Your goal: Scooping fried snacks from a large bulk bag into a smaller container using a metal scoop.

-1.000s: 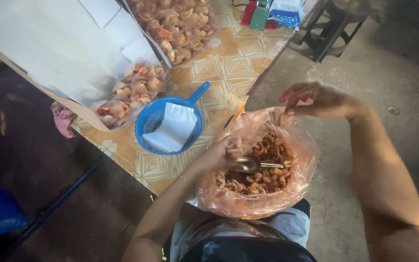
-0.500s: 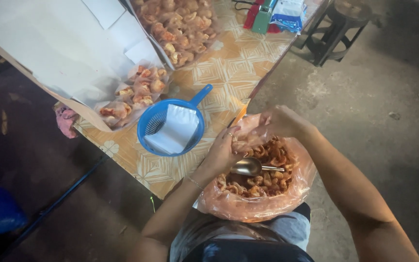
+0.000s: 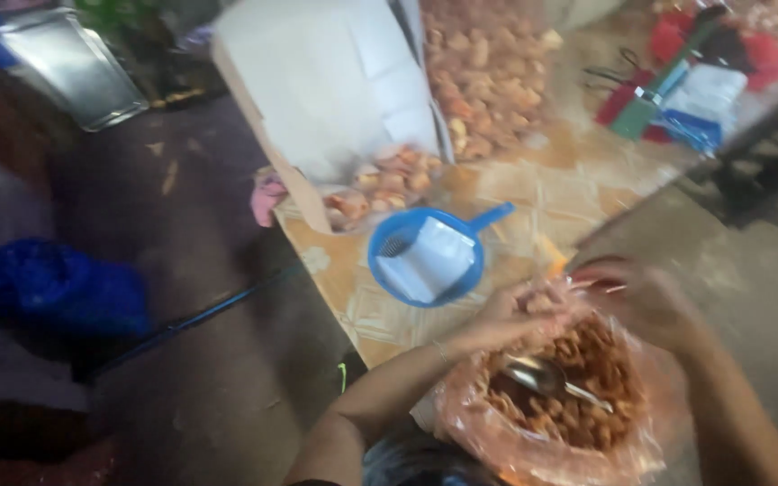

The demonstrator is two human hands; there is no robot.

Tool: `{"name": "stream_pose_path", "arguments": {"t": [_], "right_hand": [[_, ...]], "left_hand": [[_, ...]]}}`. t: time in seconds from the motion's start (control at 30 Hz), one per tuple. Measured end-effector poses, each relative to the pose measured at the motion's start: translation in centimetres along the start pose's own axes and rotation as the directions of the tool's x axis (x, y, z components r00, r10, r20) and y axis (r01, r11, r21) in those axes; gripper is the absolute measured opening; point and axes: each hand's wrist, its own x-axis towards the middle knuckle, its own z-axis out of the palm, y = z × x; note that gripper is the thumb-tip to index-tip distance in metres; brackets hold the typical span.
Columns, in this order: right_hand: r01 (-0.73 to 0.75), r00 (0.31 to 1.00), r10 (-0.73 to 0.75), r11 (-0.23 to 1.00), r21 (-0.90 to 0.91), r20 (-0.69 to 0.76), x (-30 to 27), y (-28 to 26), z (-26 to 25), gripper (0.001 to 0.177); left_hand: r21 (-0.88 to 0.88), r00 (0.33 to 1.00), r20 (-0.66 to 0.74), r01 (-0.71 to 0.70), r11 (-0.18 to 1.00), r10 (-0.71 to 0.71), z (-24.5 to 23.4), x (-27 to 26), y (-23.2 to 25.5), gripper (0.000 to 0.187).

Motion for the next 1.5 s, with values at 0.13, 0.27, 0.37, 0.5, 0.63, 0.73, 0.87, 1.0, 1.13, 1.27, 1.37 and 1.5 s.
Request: {"name": "stream_pose_path", "arguments": {"t": [0.13, 0.27, 0.37, 0.5, 0.63, 0.73, 0.87, 1.0, 1.13, 1.27, 1.37, 1.5], "right_hand": [[0.412, 0.867, -0.389, 0.911, 0.010, -0.313, 0.9, 6.8, -0.1, 0.026], [0.120, 0.992, -0.118, 0.992, 0.031, -0.040, 3.0, 16.5, 5.5, 0.027], [-0.017, 0.989, -0.007, 0.987, 0.157, 0.150, 2.4, 22.4, 10.3, 0.026], [-0.182, 0.960, 0.263, 0.851, -0.492, 0.099, 1.3, 23.0, 12.3, 0.028], [-0.155, 0.922, 0.341, 0.756, -0.635, 0.182, 2.0, 27.1, 15.3, 0.028], [-0.194, 0.900, 0.396, 0.740, -0.644, 0.184, 1.9, 26.1, 15.2, 0.035], [-0.068, 0.957, 0.231, 0.769, -0.636, 0.178, 3.0, 29.8, 17.1, 0.040], [-0.076, 0.968, 0.205, 0.786, -0.613, 0.144, 1.9, 25.0, 14.3, 0.033], [0.080, 0.975, -0.214, 0.592, -0.802, -0.061, 2.3, 24.5, 13.7, 0.090], [0.179, 0.911, -0.374, 0.734, -0.655, -0.171, 1.0, 26.6, 16.6, 0.015], [0.087, 0.996, -0.076, 0.879, -0.469, 0.043, 2.7, 32.6, 18.8, 0.029], [-0.038, 0.995, 0.076, 0.875, -0.482, 0.060, 2.1, 27.2, 17.9, 0.029]], "left_hand": [[0.101, 0.985, -0.170, 0.057, 0.993, -0.039, -7.4, 2.7, 5.9, 0.026], [0.444, 0.941, -0.338, 0.137, 0.886, 0.024, -17.8, 5.8, 14.5, 0.018], [0.878, 0.781, -0.029, -0.278, 0.389, 0.624, -31.1, 8.8, 11.0, 0.002], [0.985, 0.951, -0.155, 0.169, -0.032, 0.267, -35.8, 6.0, 7.5, 0.031], [0.913, 0.921, -0.322, 0.240, -0.331, -0.221, -33.0, 3.8, 7.7, 0.034], [0.917, 0.956, -0.274, 0.229, -0.325, -0.100, -32.0, 3.6, 7.3, 0.056], [0.998, 0.997, -0.049, 0.051, 0.035, -0.064, -27.4, 1.7, 5.0, 0.046], [0.952, 0.783, 0.226, -0.052, 0.301, -0.579, -22.9, -1.5, 4.1, 0.049], [0.903, 0.891, 0.202, -0.008, 0.430, -0.406, -24.1, -2.8, 0.0, 0.018], [0.675, 0.960, 0.252, -0.084, 0.733, -0.122, -24.8, -4.0, 0.8, 0.018], [0.577, 0.969, 0.206, -0.007, 0.816, -0.137, -24.1, -4.6, 2.7, 0.013], [0.520, 0.992, -0.002, 0.108, 0.847, -0.125, -22.3, -4.0, 2.9, 0.011]]}}
